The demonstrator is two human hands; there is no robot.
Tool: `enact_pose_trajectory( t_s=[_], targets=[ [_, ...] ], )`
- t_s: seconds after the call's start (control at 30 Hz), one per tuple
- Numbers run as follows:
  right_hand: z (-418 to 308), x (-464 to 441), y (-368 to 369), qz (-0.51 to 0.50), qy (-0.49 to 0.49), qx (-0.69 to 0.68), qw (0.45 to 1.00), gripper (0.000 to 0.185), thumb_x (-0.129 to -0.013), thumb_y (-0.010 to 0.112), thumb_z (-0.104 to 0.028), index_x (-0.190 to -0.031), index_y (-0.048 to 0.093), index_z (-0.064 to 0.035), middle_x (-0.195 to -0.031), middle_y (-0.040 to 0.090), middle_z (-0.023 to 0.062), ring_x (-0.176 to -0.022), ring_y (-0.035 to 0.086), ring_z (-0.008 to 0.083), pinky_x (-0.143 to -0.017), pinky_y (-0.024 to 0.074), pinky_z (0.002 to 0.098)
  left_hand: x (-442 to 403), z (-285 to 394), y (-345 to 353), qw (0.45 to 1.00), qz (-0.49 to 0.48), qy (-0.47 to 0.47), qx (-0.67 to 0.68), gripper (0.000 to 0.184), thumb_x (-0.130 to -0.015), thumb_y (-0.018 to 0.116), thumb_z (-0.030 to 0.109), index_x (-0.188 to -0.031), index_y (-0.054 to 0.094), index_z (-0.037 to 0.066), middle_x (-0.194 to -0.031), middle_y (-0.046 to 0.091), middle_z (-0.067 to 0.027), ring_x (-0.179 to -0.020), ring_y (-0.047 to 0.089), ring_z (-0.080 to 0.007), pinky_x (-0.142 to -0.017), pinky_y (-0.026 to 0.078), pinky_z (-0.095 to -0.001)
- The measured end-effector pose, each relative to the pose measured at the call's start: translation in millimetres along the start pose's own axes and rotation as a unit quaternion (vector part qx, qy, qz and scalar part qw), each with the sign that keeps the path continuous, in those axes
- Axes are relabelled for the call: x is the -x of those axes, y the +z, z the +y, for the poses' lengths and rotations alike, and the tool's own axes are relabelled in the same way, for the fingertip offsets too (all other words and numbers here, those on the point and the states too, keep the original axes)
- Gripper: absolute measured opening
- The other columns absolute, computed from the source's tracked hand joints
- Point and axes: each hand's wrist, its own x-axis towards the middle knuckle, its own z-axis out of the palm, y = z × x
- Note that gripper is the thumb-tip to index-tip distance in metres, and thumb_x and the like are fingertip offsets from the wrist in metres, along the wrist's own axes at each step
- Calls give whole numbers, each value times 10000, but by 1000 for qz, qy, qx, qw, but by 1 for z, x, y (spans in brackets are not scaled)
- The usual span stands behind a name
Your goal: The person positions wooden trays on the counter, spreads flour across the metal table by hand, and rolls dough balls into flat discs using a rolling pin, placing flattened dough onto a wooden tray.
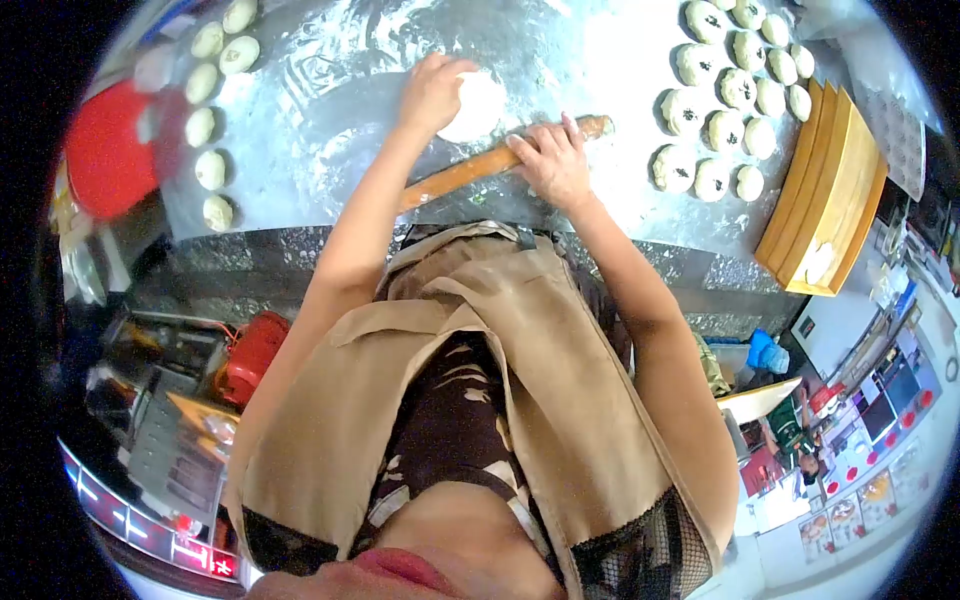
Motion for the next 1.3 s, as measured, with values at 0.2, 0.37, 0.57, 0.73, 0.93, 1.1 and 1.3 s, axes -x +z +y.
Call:
enact_pose_trajectory(
  t_s=[0.2, 0.37, 0.57, 0.73, 0.93, 1.1, 1.3],
  targets=[
    [-39, -8, -13, 3, 68, -37, 997, 479, -719, 758, -398, -1132, 626, -195, -1052, 575, 43, -1060, 537, 243, -1061, 306, 496, 129, 14, -40, 962, 46, -247, -107, 395, -904, 535, 256, -1281, 567, 143, -1261, 557, -134, -1210, 482, -315, -1026, 362, -472],
    [-10, -127, 31, 97, 94, 43, 990, 581, -882, 533, -477, -1336, 485, -117, -1355, 465, 172, -1296, 395, 382, -1094, 244, 566, 72, -50, -33, 933, 207, -166, -242, 474, -949, 453, 374, -1348, 504, 123, -1410, 454, -138, -1325, 383, -339, -1081, 225, -590],
    [-12, -112, 30, 106, 107, 11, 989, 514, -894, 525, -445, -1291, 512, -120, -1344, 476, 155, -1302, 393, 374, -1067, 271, 589, 96, -34, -28, 942, 195, -163, -218, 553, -928, 477, 372, -1406, 425, 99, -1443, 416, -154, -1350, 350, -340, -1097, 202, -573],
    [-23, -29, 32, 57, 83, -7, 995, 575, -883, 535, -464, -1308, 516, -76, -1360, 490, 151, -1282, 426, 349, -1088, 243, 534, 159, -10, -4, 971, 92, -147, -162, 616, -887, 519, 389, -1423, 421, 102, -1481, 390, -122, -1368, 342, -321, -1121, 184, -542],
    [21, -215, 23, 204, 123, -29, 971, 519, -958, 448, -343, -1335, 435, 12, -1340, 465, 264, -1252, 409, 429, -1088, 266, 520, 2, -87, -55, 934, 248, -120, -226, 549, -950, 431, 397, -1416, 413, 106, -1460, 399, -164, -1362, 334, -351, -1120, 172, -560],
    [8, -97, 42, 152, 65, -33, 986, 478, -862, 562, -428, -1233, 554, -128, -1255, 544, 111, -1180, 505, 304, -1053, 291, 516, 98, -22, -16, 961, 156, -174, -144, 593, -959, 434, 414, -1413, 395, 33, -1420, 430, -200, -1331, 362, -384, -1113, 192, -545],
    [-34, 3, 14, 56, 39, -30, 997, 586, -701, 767, -302, -1237, 559, -190, -1139, 554, 48, -1130, 525, 266, -1030, 316, 469, 28, 11, -20, 966, 238, -87, -60, 453, -850, 617, 213, -1266, 528, 60, -1114, 603, -191, -1067, 573, -376, -883, 463, -448]
  ],
)
